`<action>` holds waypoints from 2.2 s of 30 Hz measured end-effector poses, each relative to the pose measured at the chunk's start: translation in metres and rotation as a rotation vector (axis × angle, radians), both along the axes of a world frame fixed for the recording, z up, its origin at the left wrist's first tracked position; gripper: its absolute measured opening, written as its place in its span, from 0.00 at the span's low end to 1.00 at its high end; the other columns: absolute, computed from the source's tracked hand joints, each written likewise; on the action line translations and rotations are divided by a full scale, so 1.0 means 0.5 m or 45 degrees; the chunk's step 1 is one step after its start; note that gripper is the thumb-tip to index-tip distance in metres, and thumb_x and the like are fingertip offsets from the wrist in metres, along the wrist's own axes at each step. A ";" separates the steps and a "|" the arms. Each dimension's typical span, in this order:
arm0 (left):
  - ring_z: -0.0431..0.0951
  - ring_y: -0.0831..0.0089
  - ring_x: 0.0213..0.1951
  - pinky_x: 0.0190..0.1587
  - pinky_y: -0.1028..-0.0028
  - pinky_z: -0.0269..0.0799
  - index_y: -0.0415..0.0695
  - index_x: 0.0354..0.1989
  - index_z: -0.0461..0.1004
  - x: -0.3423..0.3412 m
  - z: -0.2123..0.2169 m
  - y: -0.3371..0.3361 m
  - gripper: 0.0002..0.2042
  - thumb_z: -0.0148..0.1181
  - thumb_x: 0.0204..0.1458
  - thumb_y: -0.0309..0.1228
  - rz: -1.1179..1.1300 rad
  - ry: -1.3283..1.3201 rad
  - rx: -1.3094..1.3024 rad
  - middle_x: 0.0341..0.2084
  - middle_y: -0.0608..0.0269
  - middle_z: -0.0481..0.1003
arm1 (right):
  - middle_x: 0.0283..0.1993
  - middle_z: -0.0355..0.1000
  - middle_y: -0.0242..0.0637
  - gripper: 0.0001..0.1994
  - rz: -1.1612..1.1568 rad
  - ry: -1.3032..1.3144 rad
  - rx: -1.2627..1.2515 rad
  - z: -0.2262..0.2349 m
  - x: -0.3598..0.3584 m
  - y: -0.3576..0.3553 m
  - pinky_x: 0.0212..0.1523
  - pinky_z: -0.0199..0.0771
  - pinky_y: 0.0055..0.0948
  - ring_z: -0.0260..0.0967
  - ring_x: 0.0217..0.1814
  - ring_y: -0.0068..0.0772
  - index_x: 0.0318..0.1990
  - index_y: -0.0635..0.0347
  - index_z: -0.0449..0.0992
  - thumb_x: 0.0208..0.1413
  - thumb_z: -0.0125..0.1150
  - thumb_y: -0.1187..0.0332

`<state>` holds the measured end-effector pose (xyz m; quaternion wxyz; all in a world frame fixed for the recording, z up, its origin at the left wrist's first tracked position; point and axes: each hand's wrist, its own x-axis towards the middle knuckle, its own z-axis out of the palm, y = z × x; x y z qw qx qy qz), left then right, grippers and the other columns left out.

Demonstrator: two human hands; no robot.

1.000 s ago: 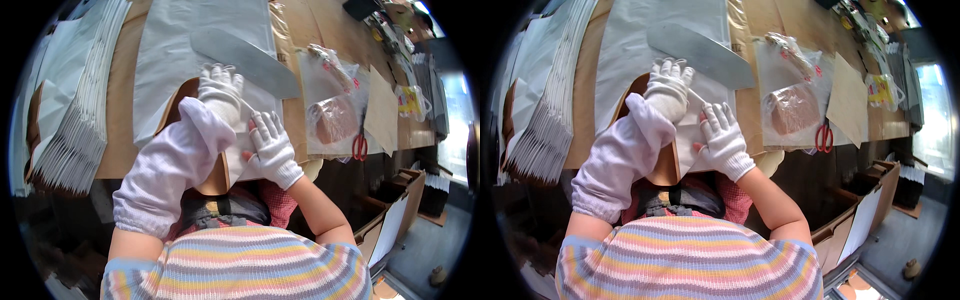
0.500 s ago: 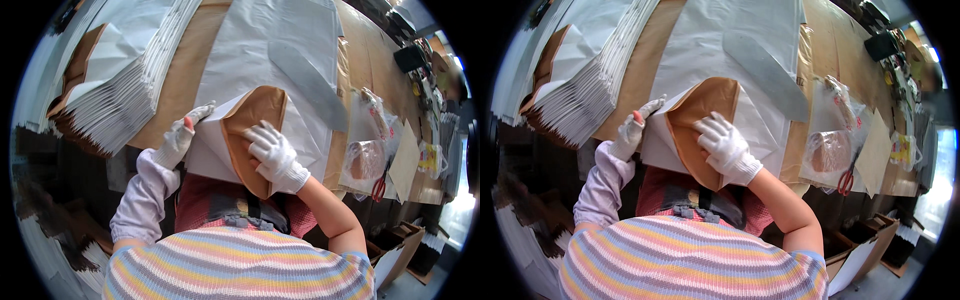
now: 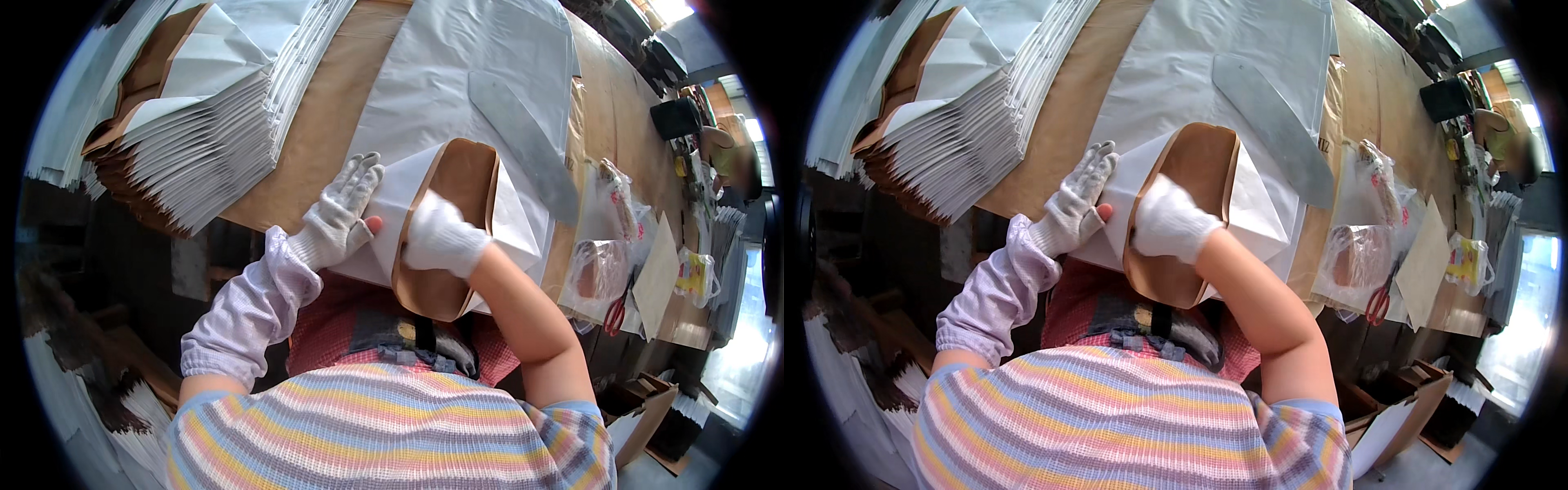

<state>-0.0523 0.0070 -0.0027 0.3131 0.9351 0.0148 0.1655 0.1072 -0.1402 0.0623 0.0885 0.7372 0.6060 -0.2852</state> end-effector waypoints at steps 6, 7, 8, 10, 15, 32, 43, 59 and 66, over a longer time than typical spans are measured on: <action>0.50 0.39 0.76 0.77 0.50 0.47 0.38 0.74 0.58 0.016 0.014 -0.026 0.42 0.62 0.56 0.51 0.033 0.240 0.333 0.75 0.42 0.55 | 0.45 0.80 0.49 0.21 -0.751 0.003 0.741 0.035 0.114 -0.061 0.52 0.76 0.49 0.77 0.50 0.57 0.57 0.57 0.77 0.57 0.64 0.60; 0.50 0.39 0.76 0.76 0.49 0.48 0.39 0.75 0.58 0.019 0.016 -0.028 0.42 0.64 0.55 0.49 0.034 0.277 0.384 0.75 0.42 0.55 | 0.47 0.80 0.47 0.21 -0.671 0.001 0.818 0.014 0.118 -0.056 0.54 0.75 0.47 0.77 0.52 0.55 0.57 0.56 0.77 0.57 0.65 0.61; 0.49 0.38 0.76 0.76 0.48 0.47 0.41 0.75 0.59 0.016 0.014 -0.025 0.42 0.65 0.54 0.49 0.020 0.282 0.385 0.75 0.42 0.54 | 0.49 0.80 0.45 0.20 -0.577 0.013 0.897 -0.008 0.119 -0.045 0.57 0.74 0.45 0.76 0.55 0.52 0.57 0.55 0.77 0.58 0.65 0.62; 0.49 0.38 0.76 0.76 0.47 0.46 0.44 0.74 0.60 0.023 0.013 -0.024 0.43 0.67 0.52 0.50 -0.033 0.271 0.375 0.75 0.41 0.54 | 0.53 0.78 0.42 0.22 -0.513 0.003 0.982 -0.062 0.129 -0.043 0.63 0.70 0.43 0.72 0.61 0.49 0.60 0.55 0.76 0.57 0.66 0.65; 0.45 0.40 0.78 0.78 0.46 0.40 0.51 0.74 0.62 0.035 0.062 -0.049 0.41 0.67 0.51 0.52 -0.060 0.541 0.509 0.76 0.41 0.49 | 0.53 0.77 0.39 0.20 -0.421 -0.072 1.050 -0.090 0.130 -0.043 0.58 0.72 0.43 0.73 0.58 0.47 0.56 0.55 0.77 0.56 0.64 0.62; 0.48 0.40 0.76 0.77 0.44 0.42 0.56 0.72 0.65 0.038 0.048 -0.060 0.44 0.72 0.44 0.55 0.012 0.578 0.632 0.74 0.43 0.54 | 0.56 0.77 0.46 0.23 -0.445 0.138 1.031 0.001 0.193 -0.181 0.63 0.73 0.38 0.75 0.61 0.40 0.51 0.61 0.79 0.52 0.71 0.56; 0.60 0.40 0.71 0.75 0.49 0.53 0.36 0.68 0.64 0.184 0.073 -0.080 0.46 0.71 0.47 0.56 -0.077 0.278 0.500 0.68 0.37 0.63 | 0.43 0.80 0.47 0.12 -1.217 -0.396 0.989 0.025 0.344 -0.180 0.47 0.78 0.40 0.79 0.42 0.49 0.45 0.60 0.76 0.57 0.65 0.65; 0.67 0.45 0.68 0.74 0.47 0.55 0.34 0.59 0.74 -0.061 0.008 -0.121 0.28 0.66 0.47 0.31 0.082 0.042 0.434 0.62 0.47 0.73 | 0.36 0.77 0.44 0.07 -0.770 0.244 0.952 -0.060 0.123 -0.200 0.39 0.76 0.39 0.78 0.38 0.47 0.36 0.60 0.76 0.48 0.63 0.79; 0.68 0.43 0.67 0.73 0.49 0.59 0.32 0.55 0.75 -0.069 -0.006 -0.123 0.27 0.67 0.44 0.30 0.136 0.004 0.376 0.60 0.43 0.74 | 0.36 0.76 0.41 0.07 -0.718 0.225 0.939 -0.053 0.115 -0.180 0.39 0.76 0.39 0.77 0.38 0.48 0.36 0.60 0.75 0.48 0.63 0.78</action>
